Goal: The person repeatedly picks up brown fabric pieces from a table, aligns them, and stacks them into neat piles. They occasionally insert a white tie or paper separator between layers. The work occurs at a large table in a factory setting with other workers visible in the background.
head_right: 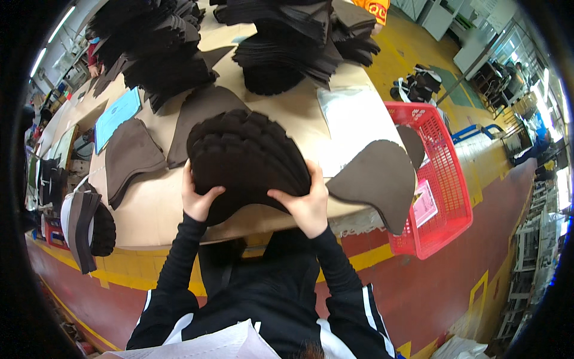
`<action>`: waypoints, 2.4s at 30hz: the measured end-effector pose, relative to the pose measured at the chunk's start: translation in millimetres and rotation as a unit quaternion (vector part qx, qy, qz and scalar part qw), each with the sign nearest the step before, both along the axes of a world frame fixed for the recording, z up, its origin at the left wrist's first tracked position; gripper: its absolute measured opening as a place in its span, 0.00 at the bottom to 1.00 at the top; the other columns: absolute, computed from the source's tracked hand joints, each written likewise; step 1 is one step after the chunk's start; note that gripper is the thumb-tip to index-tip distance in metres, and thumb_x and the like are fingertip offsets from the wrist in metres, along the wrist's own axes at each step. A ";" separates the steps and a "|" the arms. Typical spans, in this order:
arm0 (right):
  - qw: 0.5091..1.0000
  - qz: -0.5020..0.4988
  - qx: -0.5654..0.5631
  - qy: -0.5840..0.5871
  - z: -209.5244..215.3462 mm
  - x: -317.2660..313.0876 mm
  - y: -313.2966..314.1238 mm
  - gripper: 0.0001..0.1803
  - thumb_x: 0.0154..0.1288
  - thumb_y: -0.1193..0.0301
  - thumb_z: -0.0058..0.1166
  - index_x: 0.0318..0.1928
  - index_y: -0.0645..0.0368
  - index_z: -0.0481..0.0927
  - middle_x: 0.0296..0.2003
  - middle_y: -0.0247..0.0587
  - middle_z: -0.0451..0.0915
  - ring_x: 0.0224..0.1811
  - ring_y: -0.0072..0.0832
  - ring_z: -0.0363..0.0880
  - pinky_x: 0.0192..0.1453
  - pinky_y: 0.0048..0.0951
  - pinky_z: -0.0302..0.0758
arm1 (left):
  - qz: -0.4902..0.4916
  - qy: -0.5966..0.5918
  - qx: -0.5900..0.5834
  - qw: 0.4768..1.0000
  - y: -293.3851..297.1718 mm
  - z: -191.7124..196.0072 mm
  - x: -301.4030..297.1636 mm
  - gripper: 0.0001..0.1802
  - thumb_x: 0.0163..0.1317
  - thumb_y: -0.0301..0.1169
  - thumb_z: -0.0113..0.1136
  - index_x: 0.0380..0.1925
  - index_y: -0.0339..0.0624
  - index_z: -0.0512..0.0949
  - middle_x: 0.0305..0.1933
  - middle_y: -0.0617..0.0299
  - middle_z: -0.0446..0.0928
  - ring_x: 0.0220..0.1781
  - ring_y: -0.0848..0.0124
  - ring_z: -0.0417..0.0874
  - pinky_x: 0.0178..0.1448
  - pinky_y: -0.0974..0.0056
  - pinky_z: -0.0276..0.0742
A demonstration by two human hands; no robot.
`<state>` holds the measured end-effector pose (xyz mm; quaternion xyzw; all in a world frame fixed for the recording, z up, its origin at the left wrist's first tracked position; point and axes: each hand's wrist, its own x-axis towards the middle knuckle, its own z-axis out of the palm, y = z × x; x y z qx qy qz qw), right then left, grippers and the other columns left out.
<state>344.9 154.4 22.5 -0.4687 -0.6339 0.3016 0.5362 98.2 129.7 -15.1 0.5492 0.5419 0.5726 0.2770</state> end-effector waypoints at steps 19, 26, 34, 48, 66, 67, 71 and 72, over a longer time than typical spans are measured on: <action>0.988 0.111 0.073 0.084 -40.8 -12.4 22.1 0.71 0.37 0.68 0.78 0.74 0.55 0.37 0.70 0.58 0.54 0.71 0.44 0.57 0.72 0.40 0.59 | -0.234 0.082 0.085 0.965 2.6 21.0 -46.6 0.53 0.41 0.31 0.78 0.69 0.36 0.60 0.73 0.51 0.62 0.78 0.56 0.53 0.78 0.55 0.46; 0.984 0.068 0.054 0.158 -29.3 -15.2 17.7 0.42 0.39 0.55 0.79 0.52 0.67 0.75 0.40 0.40 0.81 0.43 0.29 0.80 0.52 0.28 0.75 | -0.071 0.009 0.063 0.995 0.7 43.7 -21.2 0.41 0.42 0.28 0.78 0.58 0.38 0.69 0.52 0.53 0.77 0.52 0.68 0.79 0.57 0.64 0.74; 0.984 0.159 0.001 0.077 -33.5 -0.5 30.9 0.52 0.42 0.67 0.65 0.70 0.66 0.58 0.67 0.48 0.64 0.69 0.36 0.63 0.72 0.35 0.59 | -0.105 0.083 0.079 0.988 -25.0 44.5 -18.1 0.57 0.42 0.38 0.79 0.70 0.36 0.55 0.68 0.43 0.64 0.72 0.52 0.64 0.73 0.56 0.59; 0.964 0.140 0.182 0.132 -28.3 -18.1 19.3 0.61 0.41 0.68 0.76 0.74 0.46 0.50 0.66 0.55 0.63 0.64 0.44 0.69 0.66 0.39 0.67 | -0.126 0.132 0.206 0.961 -9.7 54.0 -21.1 0.51 0.46 0.38 0.77 0.70 0.44 0.61 0.68 0.44 0.61 0.67 0.49 0.68 0.68 0.54 0.66; 0.940 0.131 0.301 -0.091 -17.5 -2.8 20.9 0.42 0.52 0.61 0.70 0.67 0.38 0.65 0.67 0.60 0.58 0.56 0.44 0.74 0.54 0.39 0.76 | -0.149 0.127 0.200 0.960 -9.8 43.6 -36.1 0.45 0.45 0.32 0.79 0.63 0.42 0.64 0.63 0.44 0.67 0.64 0.50 0.72 0.67 0.53 0.67; 0.941 0.131 0.297 -0.090 -20.4 0.6 21.9 0.42 0.51 0.60 0.70 0.67 0.38 0.65 0.66 0.59 0.59 0.56 0.44 0.74 0.54 0.39 0.76 | -0.142 0.124 0.195 0.963 -9.8 35.6 -38.0 0.46 0.45 0.32 0.79 0.64 0.41 0.63 0.64 0.44 0.66 0.64 0.50 0.71 0.67 0.53 0.67; 0.945 0.092 0.313 0.020 -55.3 -0.6 35.7 0.41 0.46 0.56 0.73 0.62 0.46 0.69 0.64 0.58 0.65 0.55 0.46 0.75 0.57 0.41 0.73 | -0.128 0.033 0.033 0.991 -2.7 7.2 -37.0 0.45 0.44 0.31 0.79 0.62 0.34 0.65 0.56 0.47 0.75 0.58 0.60 0.77 0.63 0.59 0.71; 0.943 0.076 0.319 0.060 -64.2 -7.9 36.0 0.42 0.45 0.55 0.74 0.61 0.48 0.69 0.64 0.58 0.65 0.55 0.46 0.75 0.58 0.41 0.73 | -0.131 0.045 -0.035 0.990 -1.1 1.2 -39.0 0.44 0.45 0.31 0.79 0.61 0.33 0.65 0.54 0.48 0.77 0.56 0.62 0.79 0.62 0.61 0.72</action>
